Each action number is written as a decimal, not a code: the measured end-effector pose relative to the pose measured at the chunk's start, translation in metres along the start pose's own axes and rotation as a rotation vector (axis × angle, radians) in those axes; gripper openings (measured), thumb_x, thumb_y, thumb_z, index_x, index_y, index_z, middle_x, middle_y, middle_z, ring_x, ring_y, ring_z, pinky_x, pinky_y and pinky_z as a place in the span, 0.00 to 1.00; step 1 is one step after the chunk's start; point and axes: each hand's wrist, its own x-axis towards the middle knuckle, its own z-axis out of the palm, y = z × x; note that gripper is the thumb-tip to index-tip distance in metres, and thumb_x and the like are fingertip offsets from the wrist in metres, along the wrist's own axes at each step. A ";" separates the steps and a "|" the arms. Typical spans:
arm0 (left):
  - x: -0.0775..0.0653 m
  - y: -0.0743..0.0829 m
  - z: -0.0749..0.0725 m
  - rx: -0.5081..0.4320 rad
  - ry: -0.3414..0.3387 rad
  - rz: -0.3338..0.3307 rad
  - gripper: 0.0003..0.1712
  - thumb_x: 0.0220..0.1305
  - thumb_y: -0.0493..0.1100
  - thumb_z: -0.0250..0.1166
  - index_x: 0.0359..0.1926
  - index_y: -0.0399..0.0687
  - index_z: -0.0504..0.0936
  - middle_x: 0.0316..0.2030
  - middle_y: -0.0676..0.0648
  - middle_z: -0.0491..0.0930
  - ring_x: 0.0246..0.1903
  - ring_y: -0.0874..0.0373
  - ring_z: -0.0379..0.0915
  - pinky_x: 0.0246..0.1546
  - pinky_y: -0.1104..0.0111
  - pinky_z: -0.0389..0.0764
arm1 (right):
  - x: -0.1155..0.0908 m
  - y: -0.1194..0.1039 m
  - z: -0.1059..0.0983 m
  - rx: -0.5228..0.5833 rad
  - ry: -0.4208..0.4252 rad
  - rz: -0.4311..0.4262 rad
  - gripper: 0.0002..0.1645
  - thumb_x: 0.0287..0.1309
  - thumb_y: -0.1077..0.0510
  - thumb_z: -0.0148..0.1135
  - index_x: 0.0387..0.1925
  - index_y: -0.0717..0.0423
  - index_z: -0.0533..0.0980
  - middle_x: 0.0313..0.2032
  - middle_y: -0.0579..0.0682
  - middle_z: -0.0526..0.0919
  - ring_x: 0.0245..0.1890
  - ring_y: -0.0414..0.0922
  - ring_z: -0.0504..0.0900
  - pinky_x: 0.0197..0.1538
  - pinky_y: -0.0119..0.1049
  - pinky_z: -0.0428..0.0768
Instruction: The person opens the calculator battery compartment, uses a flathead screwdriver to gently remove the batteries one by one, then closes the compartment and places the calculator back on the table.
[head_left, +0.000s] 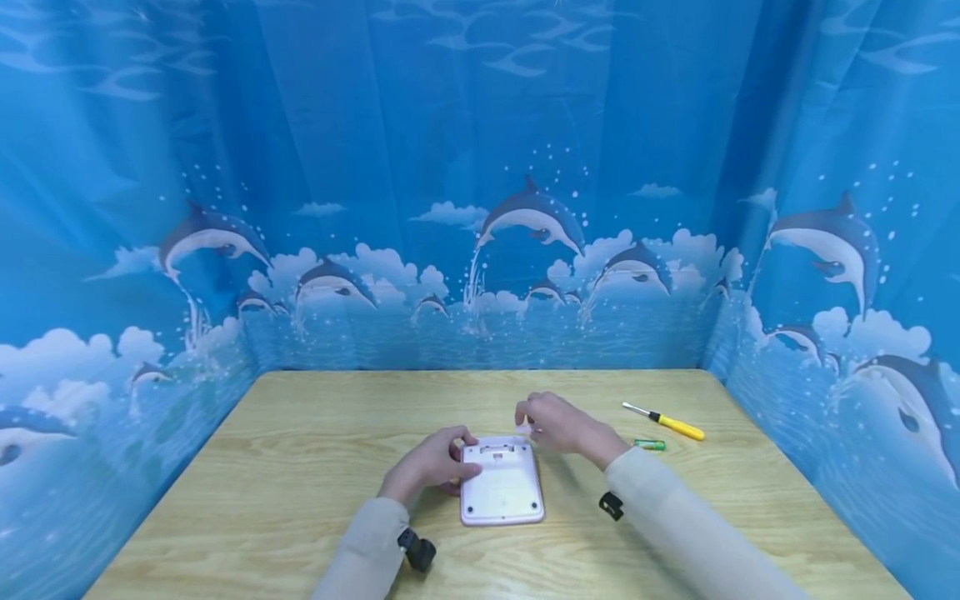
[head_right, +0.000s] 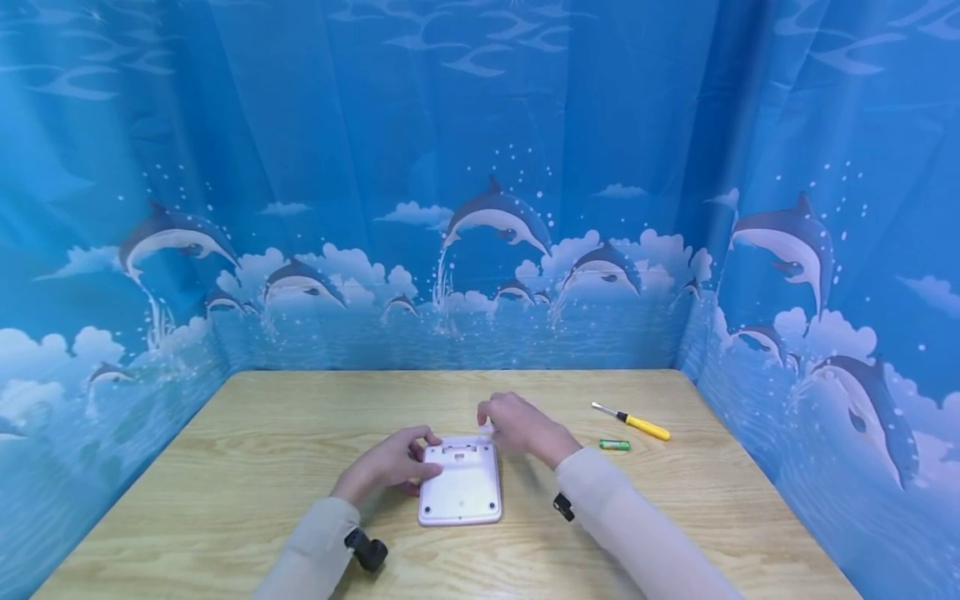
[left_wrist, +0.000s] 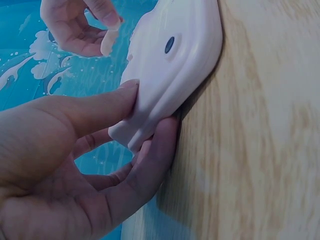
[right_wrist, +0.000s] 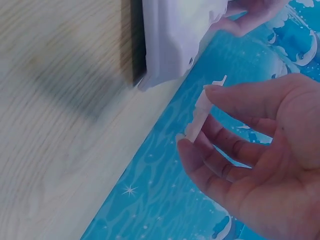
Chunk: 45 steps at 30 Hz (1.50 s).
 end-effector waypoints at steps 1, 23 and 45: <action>0.000 0.000 0.000 0.000 -0.002 0.004 0.19 0.63 0.39 0.74 0.53 0.50 0.80 0.37 0.41 0.75 0.33 0.51 0.77 0.28 0.66 0.89 | 0.000 -0.001 0.000 -0.006 0.007 -0.001 0.17 0.55 0.74 0.64 0.47 0.62 0.83 0.41 0.57 0.86 0.41 0.50 0.83 0.47 0.43 0.87; 0.003 -0.003 0.000 -0.014 -0.014 0.020 0.17 0.64 0.39 0.74 0.52 0.49 0.79 0.36 0.42 0.75 0.32 0.51 0.77 0.27 0.66 0.88 | 0.006 -0.023 0.015 -0.018 0.019 -0.041 0.13 0.57 0.69 0.69 0.46 0.60 0.85 0.41 0.58 0.87 0.41 0.50 0.84 0.48 0.42 0.87; 0.002 -0.002 0.000 -0.017 -0.020 0.026 0.15 0.64 0.39 0.73 0.49 0.49 0.79 0.35 0.42 0.74 0.32 0.52 0.77 0.27 0.67 0.88 | 0.014 -0.036 0.033 0.009 0.052 -0.025 0.09 0.60 0.64 0.71 0.43 0.59 0.87 0.38 0.53 0.89 0.40 0.46 0.85 0.48 0.38 0.87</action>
